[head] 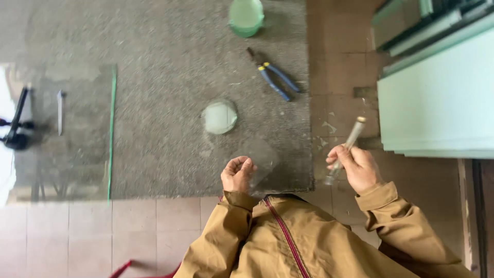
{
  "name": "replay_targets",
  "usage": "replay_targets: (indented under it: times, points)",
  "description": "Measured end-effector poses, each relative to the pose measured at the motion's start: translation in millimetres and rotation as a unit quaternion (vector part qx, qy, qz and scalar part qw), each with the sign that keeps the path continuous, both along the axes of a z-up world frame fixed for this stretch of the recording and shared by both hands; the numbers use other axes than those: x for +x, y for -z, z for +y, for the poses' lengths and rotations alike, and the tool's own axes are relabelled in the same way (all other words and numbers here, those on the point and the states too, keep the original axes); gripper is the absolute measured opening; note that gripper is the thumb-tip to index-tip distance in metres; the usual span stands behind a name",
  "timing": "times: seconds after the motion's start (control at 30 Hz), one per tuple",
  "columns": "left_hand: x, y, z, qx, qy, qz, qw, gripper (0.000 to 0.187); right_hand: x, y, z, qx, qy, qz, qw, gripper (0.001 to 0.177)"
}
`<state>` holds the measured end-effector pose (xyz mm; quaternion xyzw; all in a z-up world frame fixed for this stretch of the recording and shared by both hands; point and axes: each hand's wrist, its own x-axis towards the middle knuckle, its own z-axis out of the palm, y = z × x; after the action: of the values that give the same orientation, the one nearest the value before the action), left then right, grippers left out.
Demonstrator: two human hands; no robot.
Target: Cutting glass sheets using circular and straight glass cutters on a workbench
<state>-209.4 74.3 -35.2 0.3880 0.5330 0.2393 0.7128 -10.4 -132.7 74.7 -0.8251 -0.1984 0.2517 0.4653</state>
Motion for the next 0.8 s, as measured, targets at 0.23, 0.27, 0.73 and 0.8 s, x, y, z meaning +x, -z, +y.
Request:
replay_targets:
  times: [0.23,0.27,0.73,0.8]
  points:
    - [74,-42,-5,-0.014,0.134,-0.078,0.988,0.015,23,31,-74,-0.082,-0.024,0.126,0.988,0.024]
    - [84,-40,-8,-0.014,0.148,-0.078,0.986,0.015,23,19,-74,-0.080,-0.010,0.126,0.989,0.024]
    - [135,-48,-32,-0.002,0.236,-0.074,0.969,0.015,48,32,-102,0.055,-0.024,0.248,0.967,0.016]
    - [137,-35,-33,-0.005,0.231,-0.077,0.970,0.016,53,7,-95,0.061,-0.037,0.260,0.963,0.021]
